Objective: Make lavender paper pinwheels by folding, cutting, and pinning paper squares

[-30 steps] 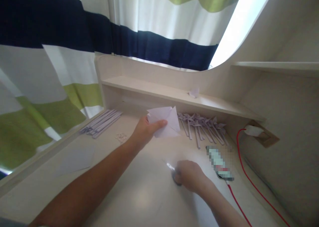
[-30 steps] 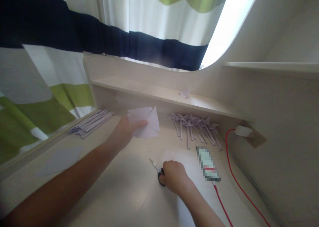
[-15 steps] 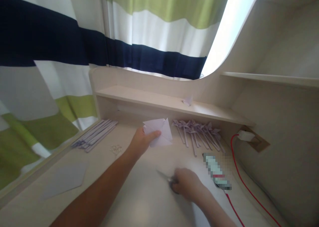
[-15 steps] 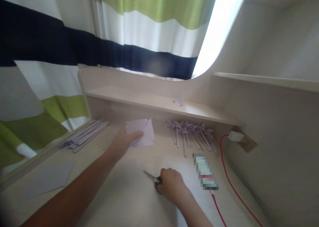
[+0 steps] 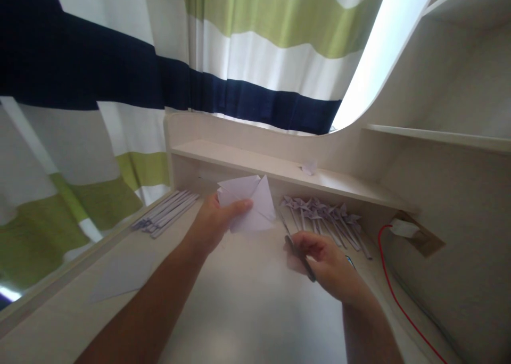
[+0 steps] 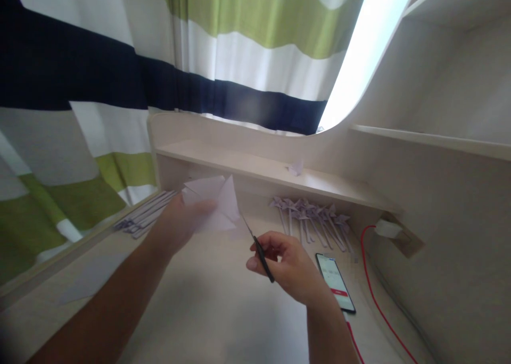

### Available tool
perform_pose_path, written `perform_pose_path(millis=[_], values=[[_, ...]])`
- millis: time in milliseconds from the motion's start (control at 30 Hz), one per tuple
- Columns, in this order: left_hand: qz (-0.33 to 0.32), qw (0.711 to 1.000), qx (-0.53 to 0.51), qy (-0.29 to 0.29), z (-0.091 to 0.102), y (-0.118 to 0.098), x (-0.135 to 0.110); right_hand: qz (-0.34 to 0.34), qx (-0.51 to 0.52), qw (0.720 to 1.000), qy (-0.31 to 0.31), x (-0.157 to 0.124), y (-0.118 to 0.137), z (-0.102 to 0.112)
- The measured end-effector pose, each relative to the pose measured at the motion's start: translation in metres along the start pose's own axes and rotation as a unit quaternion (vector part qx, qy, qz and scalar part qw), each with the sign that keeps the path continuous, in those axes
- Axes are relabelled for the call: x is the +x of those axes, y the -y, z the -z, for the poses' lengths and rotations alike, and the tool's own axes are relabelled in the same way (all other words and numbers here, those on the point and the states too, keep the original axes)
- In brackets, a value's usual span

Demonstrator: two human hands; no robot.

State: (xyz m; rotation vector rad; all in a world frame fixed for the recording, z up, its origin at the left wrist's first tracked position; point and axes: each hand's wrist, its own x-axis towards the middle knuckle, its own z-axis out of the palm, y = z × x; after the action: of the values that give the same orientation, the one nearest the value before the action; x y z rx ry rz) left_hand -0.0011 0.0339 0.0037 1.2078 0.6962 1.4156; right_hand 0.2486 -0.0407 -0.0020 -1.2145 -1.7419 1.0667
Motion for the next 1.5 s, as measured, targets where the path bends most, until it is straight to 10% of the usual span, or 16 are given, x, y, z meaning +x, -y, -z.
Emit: perform_pose_path(millis=[467, 1500], values=[[-0.031, 0.999, -0.023, -0.015, -0.011, -0.035, -0.029, 0.042, -0.108, 0.993, 0.017, -0.023, 0.008, 0.014], [-0.054, 0.998, -0.004, -0.038, -0.011, -0.033, -0.028, 0.033, -0.074, 0.997, 0.003, -0.019, 0.013, -0.002]])
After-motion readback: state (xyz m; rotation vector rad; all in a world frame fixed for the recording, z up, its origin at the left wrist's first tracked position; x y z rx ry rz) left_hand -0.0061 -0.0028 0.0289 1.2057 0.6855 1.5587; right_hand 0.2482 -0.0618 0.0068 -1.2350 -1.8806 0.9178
